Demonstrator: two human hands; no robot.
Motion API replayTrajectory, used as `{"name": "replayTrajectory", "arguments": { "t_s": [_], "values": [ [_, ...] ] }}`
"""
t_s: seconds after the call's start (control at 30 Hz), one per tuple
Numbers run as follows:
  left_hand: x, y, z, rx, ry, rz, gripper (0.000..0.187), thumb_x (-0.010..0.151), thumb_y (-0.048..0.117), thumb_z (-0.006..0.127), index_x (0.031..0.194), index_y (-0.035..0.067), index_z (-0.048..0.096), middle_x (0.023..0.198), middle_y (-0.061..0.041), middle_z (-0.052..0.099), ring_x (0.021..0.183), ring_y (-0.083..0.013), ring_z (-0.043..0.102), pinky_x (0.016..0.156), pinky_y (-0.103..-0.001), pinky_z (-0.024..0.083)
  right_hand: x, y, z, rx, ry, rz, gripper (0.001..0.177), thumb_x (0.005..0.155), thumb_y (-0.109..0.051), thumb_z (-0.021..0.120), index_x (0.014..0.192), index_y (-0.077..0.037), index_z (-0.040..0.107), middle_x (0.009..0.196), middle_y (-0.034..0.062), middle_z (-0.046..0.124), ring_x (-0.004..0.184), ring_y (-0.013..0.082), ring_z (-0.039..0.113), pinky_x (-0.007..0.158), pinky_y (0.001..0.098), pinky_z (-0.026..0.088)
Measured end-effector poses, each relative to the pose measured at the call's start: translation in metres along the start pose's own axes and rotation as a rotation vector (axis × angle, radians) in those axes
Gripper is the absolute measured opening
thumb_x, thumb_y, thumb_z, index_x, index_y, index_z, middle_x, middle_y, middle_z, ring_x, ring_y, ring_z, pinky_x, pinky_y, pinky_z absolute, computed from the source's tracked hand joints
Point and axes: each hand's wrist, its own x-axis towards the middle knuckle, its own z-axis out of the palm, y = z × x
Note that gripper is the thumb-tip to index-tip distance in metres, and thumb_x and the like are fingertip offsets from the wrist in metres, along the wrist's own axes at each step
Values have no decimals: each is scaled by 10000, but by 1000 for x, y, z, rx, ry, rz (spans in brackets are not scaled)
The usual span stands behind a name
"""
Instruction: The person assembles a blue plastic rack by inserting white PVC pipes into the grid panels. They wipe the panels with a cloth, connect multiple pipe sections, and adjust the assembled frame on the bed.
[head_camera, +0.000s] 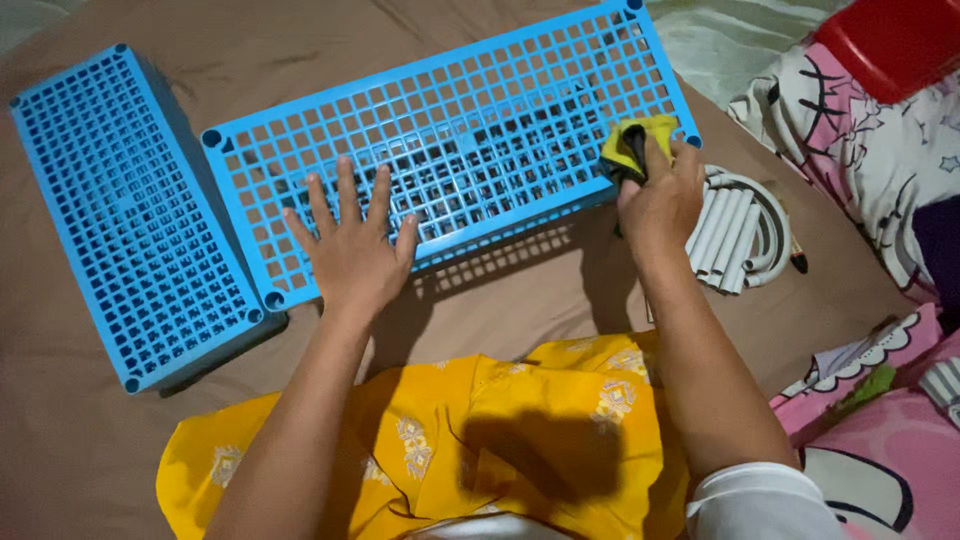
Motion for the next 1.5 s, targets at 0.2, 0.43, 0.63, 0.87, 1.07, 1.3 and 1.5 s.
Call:
{"name": "replayTrajectory", "arguments": {
  "t_s": [0.2, 0.43, 0.63, 0.87, 1.07, 1.3, 1.5],
  "values": [
    [6, -3, 0, 6, -28, -10, 642, 1026, 563, 463, 1592, 271, 384, 1694, -140, 200, 1528, -480, 106, 1145, -745, 0, -36, -106, 18, 162, -155, -101, 691, 660, -91, 834, 1326, -149, 657, 1233, 209, 585, 1096, 428, 557, 896, 513, 493],
    [-24, -97, 0, -121, 281, -255, 724, 1030, 347, 641, 1616, 43, 343, 1621, -244, 343, 1506, -448, 289, 1192, -644, 163, -34, -136, 5, 257, -190, -236, 644, 703, -47, 796, 1333, -111, 680, 1228, 186, 606, 1092, 402, 566, 931, 484, 496],
    [-27, -143, 47, -1344, 151, -733, 560, 1107, 487, 426, 1369, 59, 674, 1146, -34, 765, 1053, -192, 693, 944, -392, 534, -37, -161, -5, 279, -161, -289, 586, 751, -128, 820, 1317, -85, 674, 1225, 212, 603, 1082, 422, 560, 911, 499, 485],
    [-44, -134, 60, -1712, 244, -548, 516, 1112, 362, 356, 1489, 65, 544, 1236, -44, 676, 1027, -153, 638, 848, -335, 507, -81, -284, 14, 489, -299, -499, 523, 787, -195, 801, 1288, -122, 672, 1255, 142, 614, 982, 374, 567, 827, 510, 471],
    [-47, -117, 51, -1744, 311, -555, 551, 1141, 355, 327, 1577, 51, 471, 1341, -147, 627, 1154, -215, 555, 1020, -376, 423, -62, -280, 11, 490, -373, -609, 407, 854, -122, 767, 1246, -203, 696, 1262, 81, 642, 1035, 335, 590, 877, 496, 480],
    [-54, -103, 50, -1865, 375, -352, 595, 1130, 437, 297, 1583, 63, 388, 1589, -97, 471, 1429, -199, 483, 1218, -359, 359, -56, -280, 11, 577, -280, -741, 604, 708, -144, 735, 1305, -134, 646, 1269, 248, 581, 1055, 433, 578, 897, 521, 491],
    [-83, -97, 69, -1674, 281, -641, 646, 1142, 488, 300, 1490, 1, 543, 1193, -30, 646, 1000, -140, 584, 844, -298, 483, -45, -322, 38, 503, -238, -869, 538, 787, -90, 813, 1298, -165, 664, 1284, 174, 616, 1016, 388, 575, 837, 501, 466]
  ]
}}
